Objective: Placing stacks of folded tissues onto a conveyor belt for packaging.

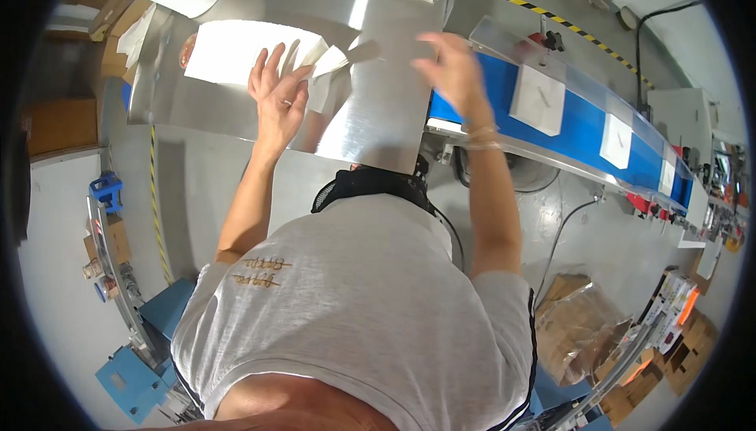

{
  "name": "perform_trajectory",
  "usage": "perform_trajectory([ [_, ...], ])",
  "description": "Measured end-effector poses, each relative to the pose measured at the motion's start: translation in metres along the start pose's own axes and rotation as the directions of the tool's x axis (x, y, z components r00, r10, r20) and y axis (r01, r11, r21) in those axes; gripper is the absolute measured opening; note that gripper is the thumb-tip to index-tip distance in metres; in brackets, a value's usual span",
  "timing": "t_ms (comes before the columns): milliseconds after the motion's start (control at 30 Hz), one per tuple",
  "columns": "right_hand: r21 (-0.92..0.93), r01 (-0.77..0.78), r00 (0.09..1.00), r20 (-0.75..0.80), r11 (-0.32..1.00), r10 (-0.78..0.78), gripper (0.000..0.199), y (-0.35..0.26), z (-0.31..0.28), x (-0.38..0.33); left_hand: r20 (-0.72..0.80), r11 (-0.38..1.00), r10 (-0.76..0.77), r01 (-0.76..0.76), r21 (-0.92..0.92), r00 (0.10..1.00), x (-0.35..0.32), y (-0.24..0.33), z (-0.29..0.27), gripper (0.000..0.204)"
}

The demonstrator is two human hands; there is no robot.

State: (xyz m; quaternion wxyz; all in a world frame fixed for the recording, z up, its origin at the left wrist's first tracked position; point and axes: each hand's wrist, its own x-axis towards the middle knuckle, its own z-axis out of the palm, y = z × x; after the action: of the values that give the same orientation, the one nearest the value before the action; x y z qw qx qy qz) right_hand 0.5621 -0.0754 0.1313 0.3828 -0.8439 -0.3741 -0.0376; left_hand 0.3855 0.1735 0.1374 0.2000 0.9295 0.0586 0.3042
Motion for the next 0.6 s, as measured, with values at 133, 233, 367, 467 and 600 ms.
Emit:
perform_trajectory([
  [133,0.369,0.059,0.96,0.233,0.928,-0.154,0.041,-0.035,0.069,0.039,0.04,1.0,0.015,-0.014,-0.025,0.999,0.003,0.003,-0.004,0.028],
  [233,0.41,0.018,0.94,0.304,0.912,-0.155,0.041,-0.028,0.08,0.042,0.048,0.999,0.0,0.002,-0.033,0.999,0.004,0.0,-0.007,0.028],
  [367,0.716,-0.441,0.897,0.369,0.541,0.242,0.039,0.002,0.053,0.009,-0.028,0.998,-0.037,0.038,0.052,0.999,0.004,-0.012,-0.006,0.035],
  [467,0.316,-0.551,0.832,0.133,0.772,0.539,0.04,0.046,0.021,-0.018,0.005,0.994,-0.043,0.042,0.097,0.999,0.002,-0.01,-0.008,0.037],
  [600,0.091,-0.665,0.724,-0.17,0.742,0.669,0.047,0.111,-0.022,-0.058,0.0,0.992,-0.027,0.027,0.12,1.0,0.0,-0.013,-0.004,0.036],
])
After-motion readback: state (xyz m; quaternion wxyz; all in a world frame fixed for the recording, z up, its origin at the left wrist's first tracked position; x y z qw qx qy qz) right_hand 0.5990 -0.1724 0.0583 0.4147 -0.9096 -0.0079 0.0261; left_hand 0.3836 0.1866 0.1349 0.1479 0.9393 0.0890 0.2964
